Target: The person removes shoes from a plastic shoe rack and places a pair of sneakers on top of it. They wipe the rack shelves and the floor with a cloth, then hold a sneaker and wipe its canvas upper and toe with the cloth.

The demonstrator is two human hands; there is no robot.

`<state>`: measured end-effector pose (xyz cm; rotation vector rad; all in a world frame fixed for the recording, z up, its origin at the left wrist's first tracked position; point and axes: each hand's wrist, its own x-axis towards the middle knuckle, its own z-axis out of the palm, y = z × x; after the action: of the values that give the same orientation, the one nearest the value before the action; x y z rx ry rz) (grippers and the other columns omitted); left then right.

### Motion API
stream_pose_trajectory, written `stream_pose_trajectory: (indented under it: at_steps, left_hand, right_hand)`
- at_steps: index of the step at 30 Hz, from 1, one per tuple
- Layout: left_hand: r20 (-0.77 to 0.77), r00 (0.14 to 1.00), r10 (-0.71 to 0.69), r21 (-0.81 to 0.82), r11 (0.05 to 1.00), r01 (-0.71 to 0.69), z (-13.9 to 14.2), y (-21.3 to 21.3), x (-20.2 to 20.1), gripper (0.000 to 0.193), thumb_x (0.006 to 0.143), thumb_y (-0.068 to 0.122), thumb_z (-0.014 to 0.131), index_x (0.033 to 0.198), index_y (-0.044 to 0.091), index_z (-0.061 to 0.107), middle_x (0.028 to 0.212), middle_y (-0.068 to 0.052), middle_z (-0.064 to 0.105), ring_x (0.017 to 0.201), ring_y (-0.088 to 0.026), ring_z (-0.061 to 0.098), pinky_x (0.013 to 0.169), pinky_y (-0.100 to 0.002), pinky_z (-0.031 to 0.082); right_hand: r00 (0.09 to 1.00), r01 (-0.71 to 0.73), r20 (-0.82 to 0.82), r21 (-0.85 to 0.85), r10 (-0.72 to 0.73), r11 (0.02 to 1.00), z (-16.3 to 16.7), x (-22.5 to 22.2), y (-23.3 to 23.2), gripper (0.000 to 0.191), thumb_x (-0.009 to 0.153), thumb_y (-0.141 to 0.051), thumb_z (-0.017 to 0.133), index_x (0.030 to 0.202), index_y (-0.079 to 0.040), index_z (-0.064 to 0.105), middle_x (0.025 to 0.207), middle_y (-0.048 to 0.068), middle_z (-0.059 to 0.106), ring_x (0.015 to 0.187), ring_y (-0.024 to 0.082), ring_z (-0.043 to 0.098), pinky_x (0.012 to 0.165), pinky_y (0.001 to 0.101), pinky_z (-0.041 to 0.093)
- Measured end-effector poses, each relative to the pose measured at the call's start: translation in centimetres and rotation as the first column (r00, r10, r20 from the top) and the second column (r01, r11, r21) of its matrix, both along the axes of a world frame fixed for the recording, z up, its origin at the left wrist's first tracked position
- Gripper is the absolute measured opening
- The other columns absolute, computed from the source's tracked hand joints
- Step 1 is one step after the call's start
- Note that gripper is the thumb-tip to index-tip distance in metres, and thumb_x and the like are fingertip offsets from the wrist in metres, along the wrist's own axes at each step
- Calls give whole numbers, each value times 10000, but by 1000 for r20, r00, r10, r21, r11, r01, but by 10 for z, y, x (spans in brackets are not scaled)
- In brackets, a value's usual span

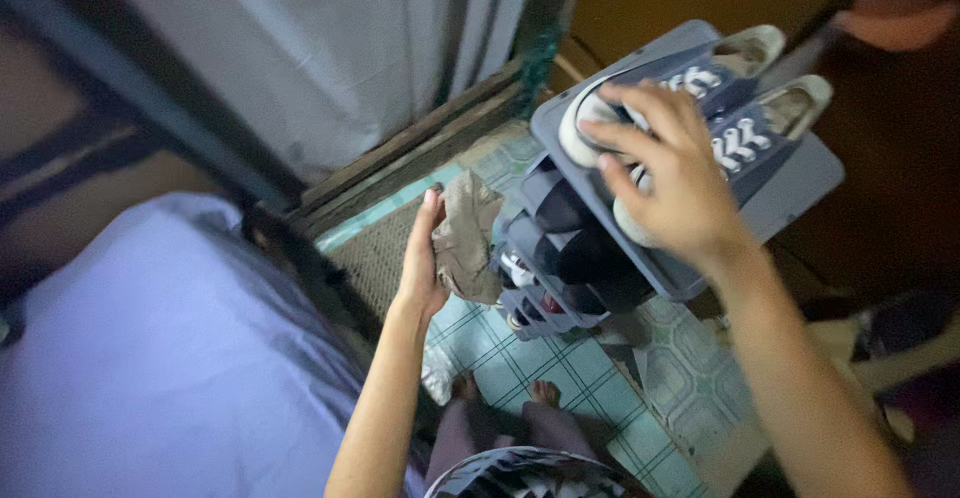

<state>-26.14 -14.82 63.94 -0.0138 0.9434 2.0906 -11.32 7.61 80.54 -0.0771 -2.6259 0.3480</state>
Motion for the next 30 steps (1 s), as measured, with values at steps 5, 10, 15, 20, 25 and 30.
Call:
stream_pose_trajectory:
  at_steps: [5, 10, 15, 20, 25, 30]
  left_hand:
    - [-243, 970, -4, -32, 999, -4, -6, -23, 16, 451, 1008, 327, 649, 1328, 10, 656, 1248, -126, 693, 1087, -212, 671, 938, -330, 549]
    - [-710, 702, 57, -153, 960, -233, -25, -47, 27, 339, 1069, 276, 619, 1240, 1, 717, 1268, -79, 645, 1160, -178, 598, 984, -313, 480]
    - [-968, 244, -53, -221, 639, -737, -50, -87, 49, 217, 1013, 218, 661, 992, 14, 733, 1122, -119, 640, 986, -221, 609, 882, -309, 487]
    - [-537, 814, 220, -520, 673, -526, -80, -110, 81, 205, 1077, 188, 620, 1172, 46, 732, 886, -106, 550, 759, -199, 438, 673, -351, 358]
    - [-881, 460, -109, -446, 515, -732, -71, -127, 94, 144, 995, 116, 696, 1034, -12, 643, 947, -124, 526, 854, -218, 540, 768, -349, 475]
    - [-911, 315, -266, -411, 533, -739, -81, -151, 112, 343, 770, 44, 790, 1090, 6, 675, 988, -183, 592, 927, -342, 612, 799, -406, 511]
  right_hand:
    - [971, -234, -161, -476, 178, 848, -49, -13, -81, 556, 941, -112, 615, 1473, 9, 512, 1503, 222, 536, 1457, 332, 495, 1247, 397, 363]
    - [916, -159, 101, -799, 389, 580, -130, -64, -98, 455, 886, -122, 738, 1299, 10, 602, 1115, 141, 736, 1030, 159, 692, 891, 325, 531]
    - [863, -119, 205, -807, 462, 578, -202, -64, -94, 204, 889, -154, 782, 1029, -16, 727, 817, 75, 754, 784, 86, 673, 682, 304, 545]
    - [850, -394, 25, -632, 525, 668, -232, -61, -102, 224, 771, -15, 716, 992, 6, 681, 926, 134, 639, 784, 176, 646, 711, 334, 542]
    - [836, -481, -67, -570, 545, 666, -212, -54, -115, 205, 793, 21, 637, 998, 12, 638, 987, 134, 631, 850, 266, 660, 742, 353, 533]
    - [888, -399, -74, -614, 454, 681, -194, -35, -118, 121, 822, -1, 642, 941, -8, 661, 958, 139, 621, 772, 286, 655, 673, 365, 524]
